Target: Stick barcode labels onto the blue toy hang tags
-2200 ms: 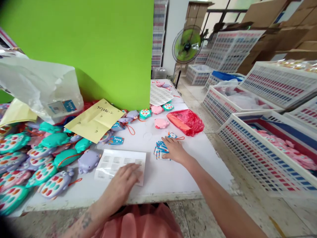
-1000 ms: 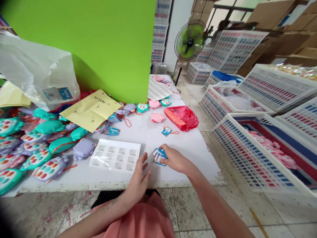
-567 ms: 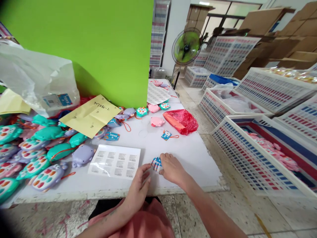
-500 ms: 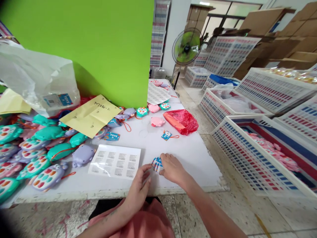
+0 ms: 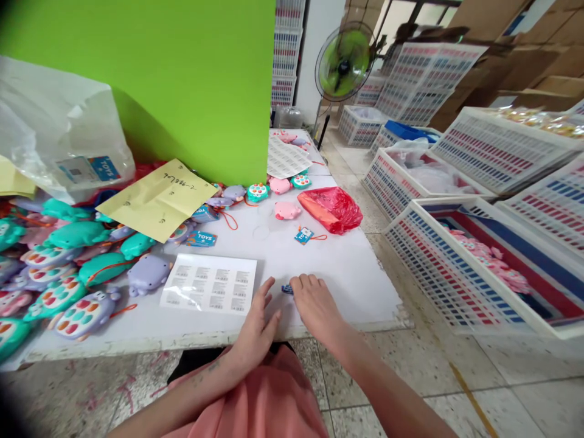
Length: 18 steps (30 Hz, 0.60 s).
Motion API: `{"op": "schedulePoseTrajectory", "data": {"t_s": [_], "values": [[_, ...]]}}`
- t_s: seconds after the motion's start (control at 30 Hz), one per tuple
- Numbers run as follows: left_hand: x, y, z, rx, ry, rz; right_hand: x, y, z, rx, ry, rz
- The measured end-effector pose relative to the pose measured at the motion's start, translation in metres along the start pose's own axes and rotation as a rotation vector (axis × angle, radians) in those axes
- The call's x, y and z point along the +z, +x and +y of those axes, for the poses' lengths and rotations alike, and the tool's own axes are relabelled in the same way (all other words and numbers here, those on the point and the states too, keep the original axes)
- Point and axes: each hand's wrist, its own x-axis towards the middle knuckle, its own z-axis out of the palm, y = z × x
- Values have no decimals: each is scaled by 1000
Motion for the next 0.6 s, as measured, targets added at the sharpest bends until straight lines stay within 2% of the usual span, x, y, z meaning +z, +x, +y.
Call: {"op": "schedulePoseTrajectory", "data": {"t_s": [0.13,0.3,0.47,0.6], "values": [[13,16,-5,111,147,-57,10,-2,3,-54,113,-7],[25,29,-7,152,292,-50,19,-6,21,-35,525,67],[30,39,-9,136,162,-22,35,-9,26,72,840,200],[36,44,-10,145,32,-58,42,-6,17,95,965,215]]}}
